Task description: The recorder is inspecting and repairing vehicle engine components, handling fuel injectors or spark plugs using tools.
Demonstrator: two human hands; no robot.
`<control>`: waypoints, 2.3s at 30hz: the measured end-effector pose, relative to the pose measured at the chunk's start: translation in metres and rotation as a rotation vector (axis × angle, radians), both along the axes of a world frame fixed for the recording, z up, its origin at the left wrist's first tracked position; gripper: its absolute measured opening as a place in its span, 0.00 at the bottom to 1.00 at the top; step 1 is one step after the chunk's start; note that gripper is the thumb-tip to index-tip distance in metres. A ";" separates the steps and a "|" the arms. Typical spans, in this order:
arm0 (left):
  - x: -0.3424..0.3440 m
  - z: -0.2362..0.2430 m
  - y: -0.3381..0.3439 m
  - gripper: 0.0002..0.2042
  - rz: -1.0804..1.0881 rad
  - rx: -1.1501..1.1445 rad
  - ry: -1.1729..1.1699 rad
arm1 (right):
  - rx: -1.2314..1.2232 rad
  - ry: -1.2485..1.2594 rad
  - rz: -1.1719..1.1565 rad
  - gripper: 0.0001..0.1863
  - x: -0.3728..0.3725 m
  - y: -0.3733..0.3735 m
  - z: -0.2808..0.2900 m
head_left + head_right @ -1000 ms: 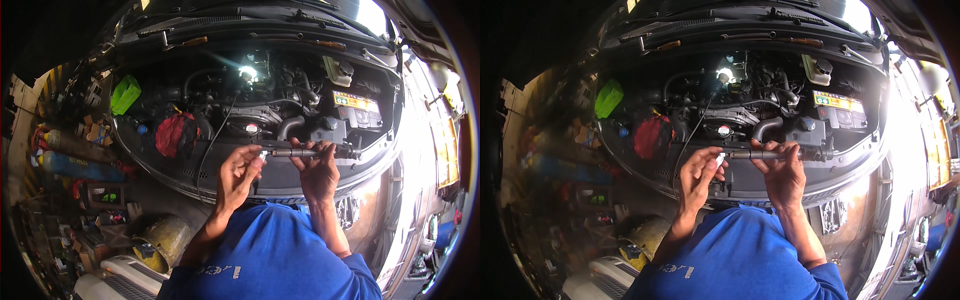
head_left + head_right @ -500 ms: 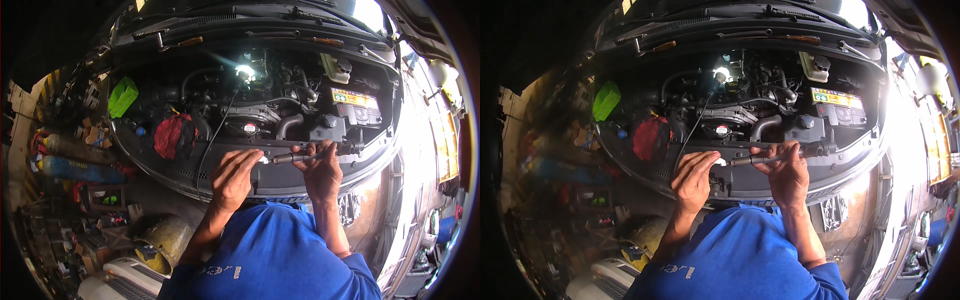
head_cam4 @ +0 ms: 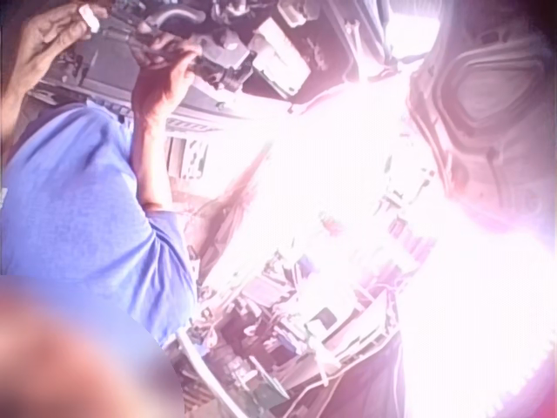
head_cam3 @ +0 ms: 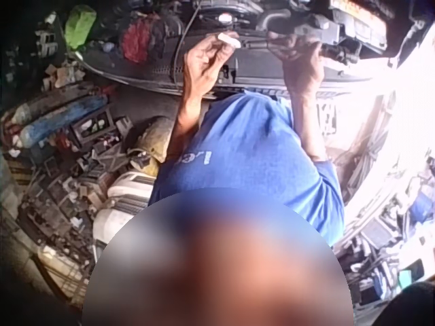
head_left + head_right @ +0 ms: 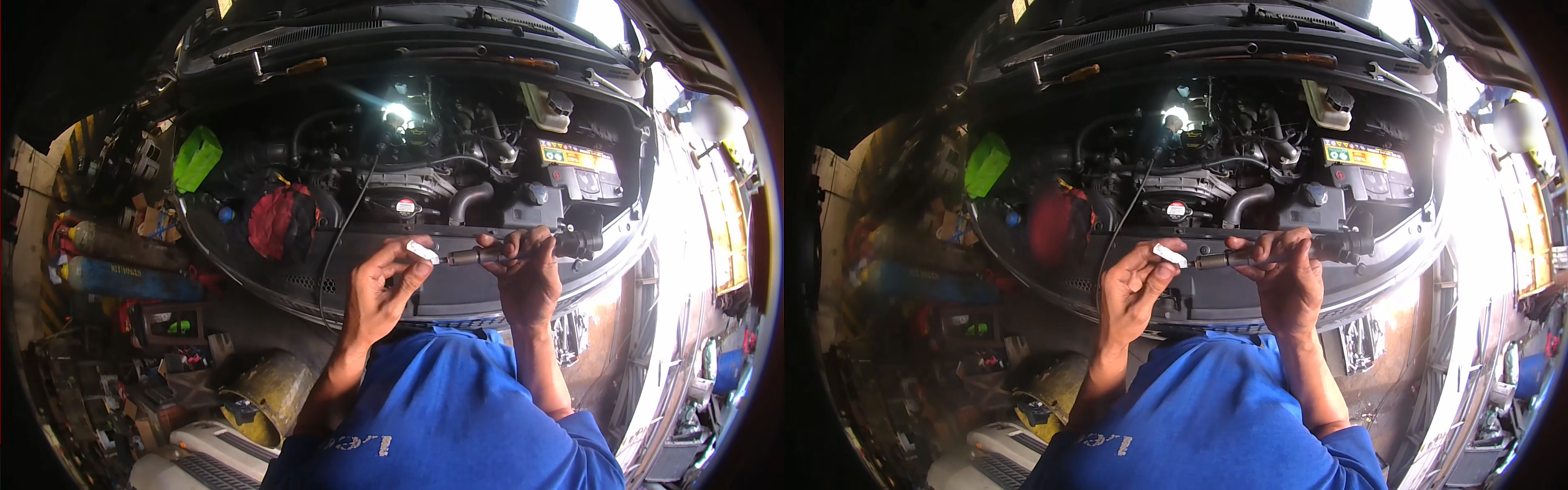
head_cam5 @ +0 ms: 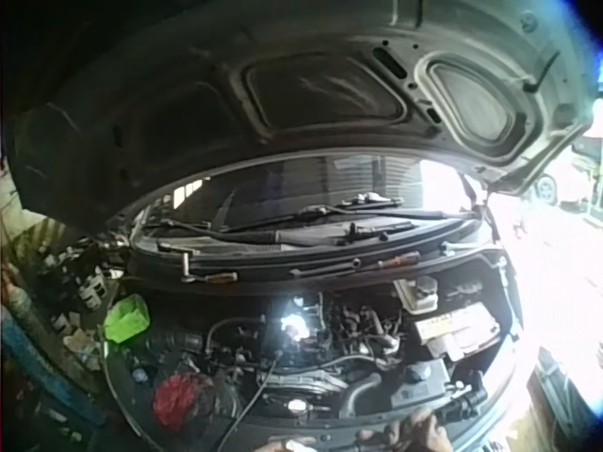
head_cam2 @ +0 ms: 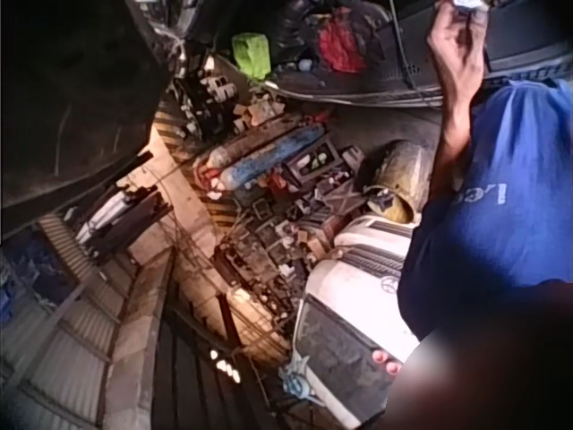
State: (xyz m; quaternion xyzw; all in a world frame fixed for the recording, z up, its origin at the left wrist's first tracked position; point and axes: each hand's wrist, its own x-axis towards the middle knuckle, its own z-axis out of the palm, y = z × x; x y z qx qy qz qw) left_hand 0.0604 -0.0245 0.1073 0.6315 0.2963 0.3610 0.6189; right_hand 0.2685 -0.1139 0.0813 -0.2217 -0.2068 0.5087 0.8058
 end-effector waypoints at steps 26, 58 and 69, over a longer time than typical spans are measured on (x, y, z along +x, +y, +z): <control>-0.015 -0.037 0.014 0.16 0.336 0.981 0.251 | 0.048 0.270 -0.054 0.20 0.018 -0.006 0.024; -0.199 -0.110 0.007 0.20 1.086 0.097 0.591 | -0.129 0.029 0.076 0.21 0.024 -0.005 -0.024; -0.210 -0.135 0.011 0.14 0.983 0.063 0.373 | -0.124 0.071 0.110 0.19 0.027 -0.006 -0.033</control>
